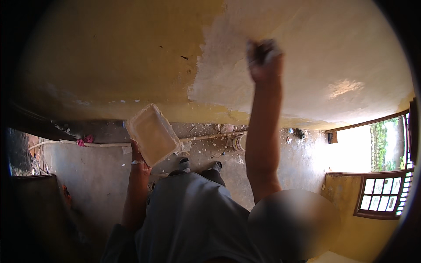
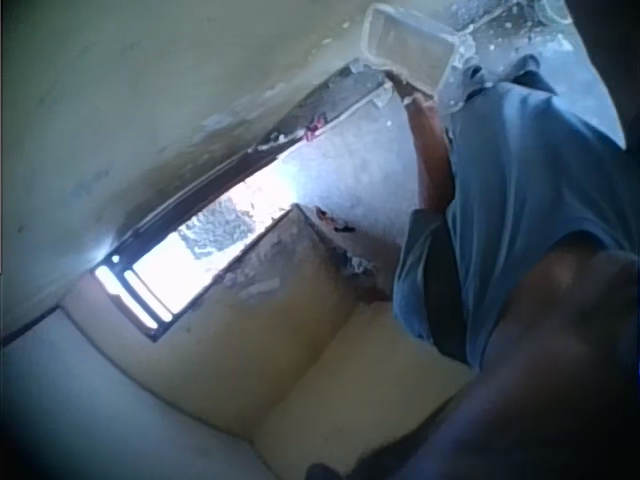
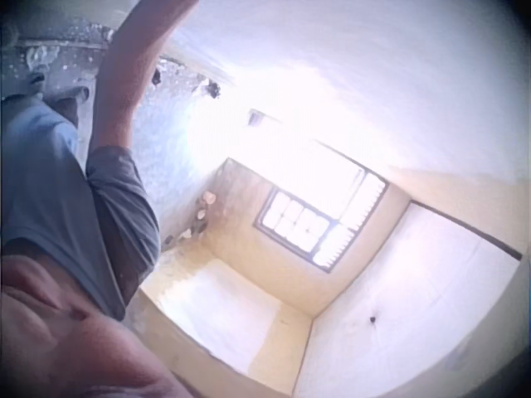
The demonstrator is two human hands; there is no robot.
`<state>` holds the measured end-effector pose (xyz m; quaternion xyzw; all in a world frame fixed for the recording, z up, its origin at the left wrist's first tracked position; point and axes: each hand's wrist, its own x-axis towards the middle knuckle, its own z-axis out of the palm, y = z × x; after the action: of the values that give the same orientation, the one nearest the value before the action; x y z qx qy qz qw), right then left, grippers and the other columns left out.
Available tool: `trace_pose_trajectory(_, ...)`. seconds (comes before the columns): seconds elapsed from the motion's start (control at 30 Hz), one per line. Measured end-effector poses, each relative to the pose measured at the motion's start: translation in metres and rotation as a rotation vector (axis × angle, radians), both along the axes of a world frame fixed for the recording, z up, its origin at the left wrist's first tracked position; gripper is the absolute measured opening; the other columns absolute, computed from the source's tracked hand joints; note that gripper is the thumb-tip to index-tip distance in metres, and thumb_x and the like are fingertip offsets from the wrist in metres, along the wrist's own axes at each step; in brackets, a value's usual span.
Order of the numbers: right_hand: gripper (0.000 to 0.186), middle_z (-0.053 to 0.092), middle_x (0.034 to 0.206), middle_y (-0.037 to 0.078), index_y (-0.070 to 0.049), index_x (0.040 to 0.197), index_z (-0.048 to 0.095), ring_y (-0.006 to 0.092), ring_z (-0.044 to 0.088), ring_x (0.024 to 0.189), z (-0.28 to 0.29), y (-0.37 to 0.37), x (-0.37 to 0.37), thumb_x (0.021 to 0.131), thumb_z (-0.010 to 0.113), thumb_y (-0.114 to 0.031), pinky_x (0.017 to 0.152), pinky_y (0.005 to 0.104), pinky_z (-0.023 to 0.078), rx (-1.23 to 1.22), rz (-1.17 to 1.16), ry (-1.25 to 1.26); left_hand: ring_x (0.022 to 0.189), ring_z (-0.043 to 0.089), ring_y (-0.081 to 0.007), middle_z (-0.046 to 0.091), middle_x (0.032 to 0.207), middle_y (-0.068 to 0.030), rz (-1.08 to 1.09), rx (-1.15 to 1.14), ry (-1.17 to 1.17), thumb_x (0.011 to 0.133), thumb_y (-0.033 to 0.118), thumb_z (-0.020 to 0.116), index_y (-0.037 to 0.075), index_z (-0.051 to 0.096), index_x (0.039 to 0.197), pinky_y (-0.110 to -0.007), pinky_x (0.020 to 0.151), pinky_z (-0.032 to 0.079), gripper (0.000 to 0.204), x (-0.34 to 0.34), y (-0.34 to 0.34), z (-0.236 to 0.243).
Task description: The person applies plaster to a wall using a putty knife and a container of plaster, spreading it evenly across the surface.
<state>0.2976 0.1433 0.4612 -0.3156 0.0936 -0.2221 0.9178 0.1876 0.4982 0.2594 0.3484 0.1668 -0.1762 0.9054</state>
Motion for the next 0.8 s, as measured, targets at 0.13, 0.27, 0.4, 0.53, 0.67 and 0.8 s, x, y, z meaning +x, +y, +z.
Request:
trace_pose_trajectory(0.13,0.013,0.059,0.086,0.017,0.005,0.084,0.055,0.0265,0.060,0.084,0.110,-0.003,-0.071,0.081,0.052,-0.007,0.075,0.0330,0.053,-0.471,-0.223,-0.444,0.115,0.045,-0.0270,0.041,0.129,-0.0093,-0.061,-0.077,-0.037,0.085,0.058,0.035,0.011,0.028,0.133,-0.042,0.094,0.041,0.067,0.003,-0.004,0.001)
trace_pose_trajectory(0.27,0.035,0.051,0.104,0.017,0.002,0.107,0.044,0.0271,0.056,0.094,0.059,0.004,-0.094,0.075,0.058,-0.003,0.075,0.0329,0.053,-0.632,-0.528,-0.193,0.114,0.045,-0.0268,0.042,0.129,-0.0093,-0.112,-0.132,-0.084,0.085,0.058,0.035,0.012,0.028,0.133,-0.042,0.094,0.042,0.067,0.003,-0.004,0.003)
trace_pose_trajectory(0.4,0.012,0.058,0.087,0.011,0.003,0.086,0.057,0.0159,0.056,0.086,-0.045,0.012,-0.102,0.080,0.058,-0.008,0.075,0.0310,0.045,-0.950,-0.443,0.240,0.114,0.046,-0.0298,0.043,0.128,-0.0113,-0.123,-0.159,-0.079,0.082,0.058,0.042,0.010,0.029,0.133,-0.045,0.092,0.043,0.071,0.001,-0.005,-0.008)
trace_pose_trajectory(0.53,0.013,0.062,0.085,0.013,0.003,0.092,0.059,0.0175,0.062,0.078,-0.009,0.013,-0.078,0.081,0.058,-0.004,0.062,0.0278,0.049,-1.520,-1.086,-0.284,0.115,0.045,-0.0294,0.042,0.129,-0.0114,-0.161,-0.165,-0.041,0.081,0.057,0.044,0.010,0.029,0.133,-0.046,0.093,0.042,0.072,0.003,-0.004,0.001)
trace_pose_trajectory(0.67,0.017,0.063,0.083,0.005,-0.010,0.088,0.061,0.0183,0.061,0.065,0.160,-0.016,-0.050,0.078,0.065,-0.023,0.053,0.0266,0.050,-2.402,-2.036,-0.516,0.115,0.045,-0.0293,0.042,0.129,-0.0114,-0.184,-0.166,-0.082,0.081,0.057,0.045,0.010,0.028,0.133,-0.046,0.093,0.042,0.073,0.004,-0.010,0.009)
trace_pose_trajectory(0.8,0.019,0.062,0.088,0.018,-0.001,0.087,0.060,0.0331,0.060,0.077,0.195,0.020,-0.026,0.069,0.062,0.002,0.065,0.0384,0.050,-2.246,-1.351,-0.607,0.116,0.045,-0.0292,0.042,0.130,-0.0113,-0.191,-0.162,-0.115,0.080,0.057,0.046,0.010,0.028,0.133,-0.046,0.093,0.042,0.073,0.004,-0.013,0.013)
